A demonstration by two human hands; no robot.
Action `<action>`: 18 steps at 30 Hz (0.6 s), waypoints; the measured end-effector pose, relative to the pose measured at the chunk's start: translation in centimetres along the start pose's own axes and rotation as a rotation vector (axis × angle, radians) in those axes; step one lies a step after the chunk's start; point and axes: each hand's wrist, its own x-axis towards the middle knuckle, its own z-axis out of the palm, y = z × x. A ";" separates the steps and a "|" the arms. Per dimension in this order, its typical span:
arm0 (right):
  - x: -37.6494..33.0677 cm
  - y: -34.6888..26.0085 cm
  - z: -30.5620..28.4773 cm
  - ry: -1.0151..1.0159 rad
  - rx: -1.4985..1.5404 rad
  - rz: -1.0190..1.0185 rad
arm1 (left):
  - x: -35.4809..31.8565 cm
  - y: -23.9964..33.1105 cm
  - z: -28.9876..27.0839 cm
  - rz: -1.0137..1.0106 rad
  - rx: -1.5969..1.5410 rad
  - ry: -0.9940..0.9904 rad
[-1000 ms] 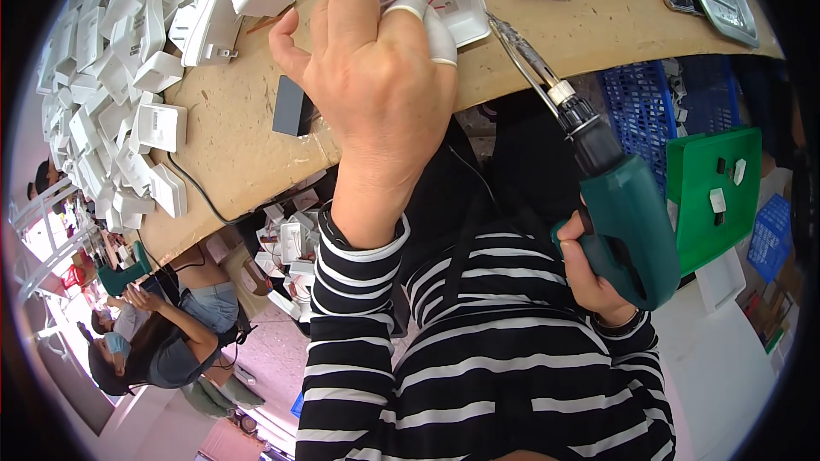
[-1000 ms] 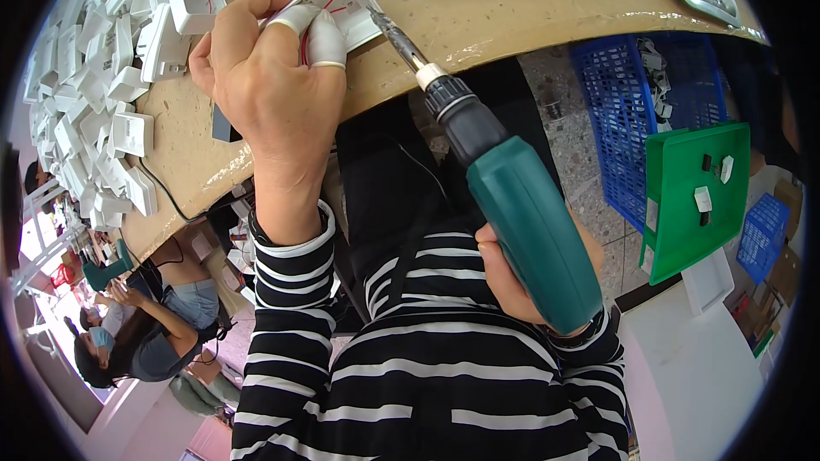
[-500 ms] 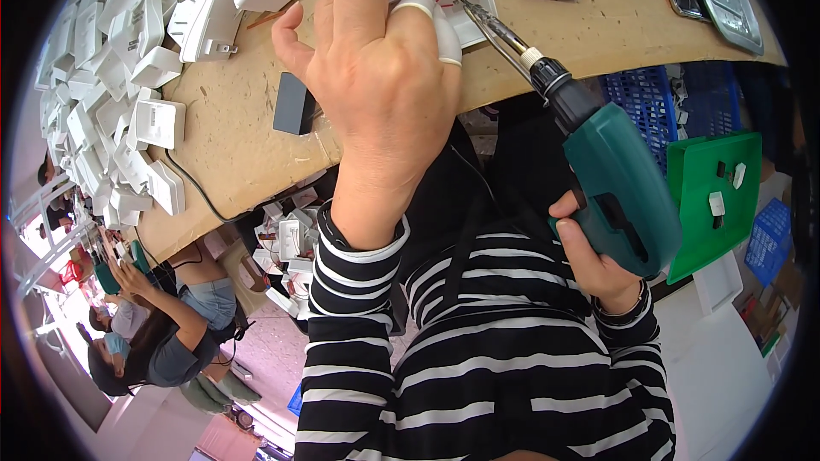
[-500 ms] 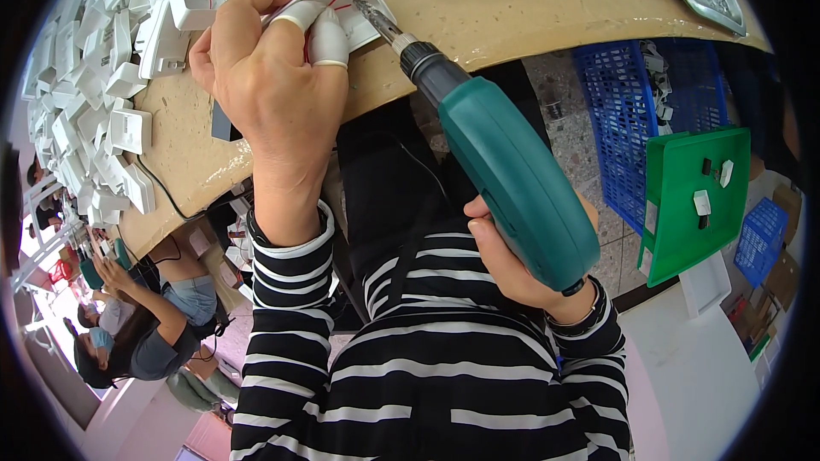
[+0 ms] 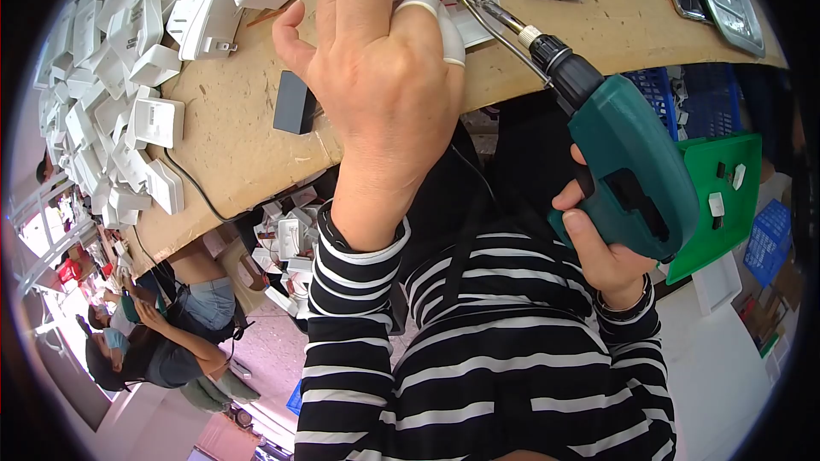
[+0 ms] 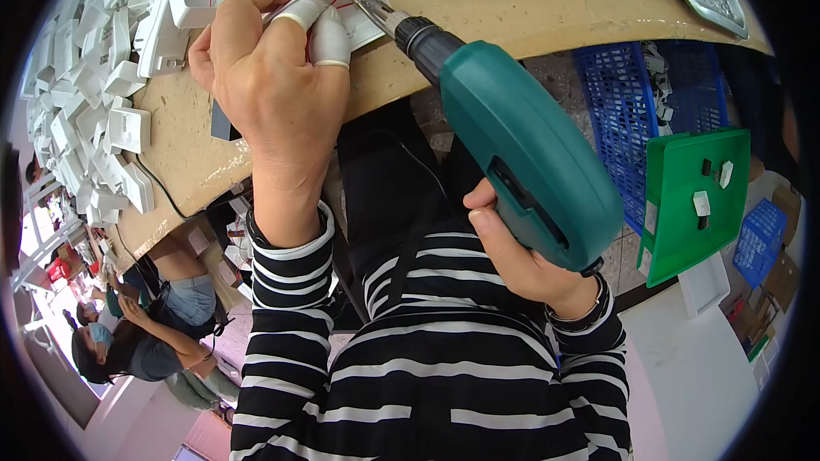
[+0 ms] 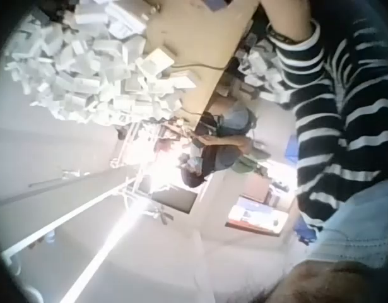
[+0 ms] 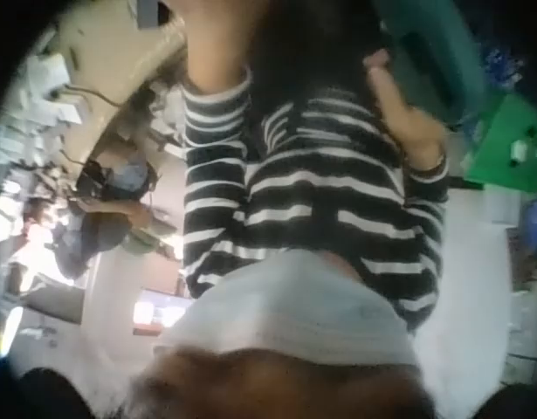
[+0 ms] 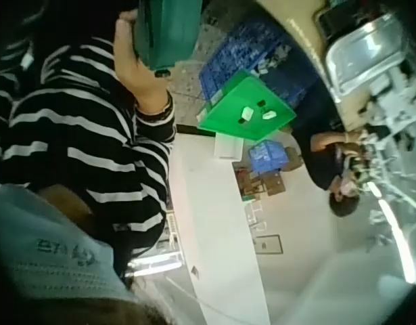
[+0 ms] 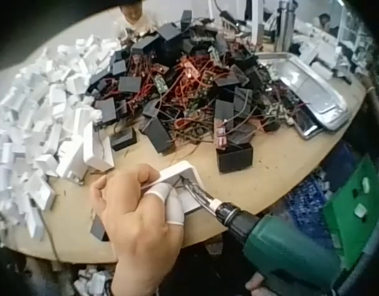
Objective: Soldering or welding wires into small plastic housings using a handheld soldering gun at a manual workstation.
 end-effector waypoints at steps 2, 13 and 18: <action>0.2 0.0 0.0 0.001 -0.012 -0.017 | 0.0 -0.1 0.0 0.008 -0.028 0.031; 0.2 -0.1 0.3 0.053 0.001 -0.040 | 0.0 0.0 0.1 0.007 -0.038 0.041; 0.2 -0.1 0.3 0.075 0.059 0.013 | -0.2 -0.3 1.0 -0.084 -0.213 0.088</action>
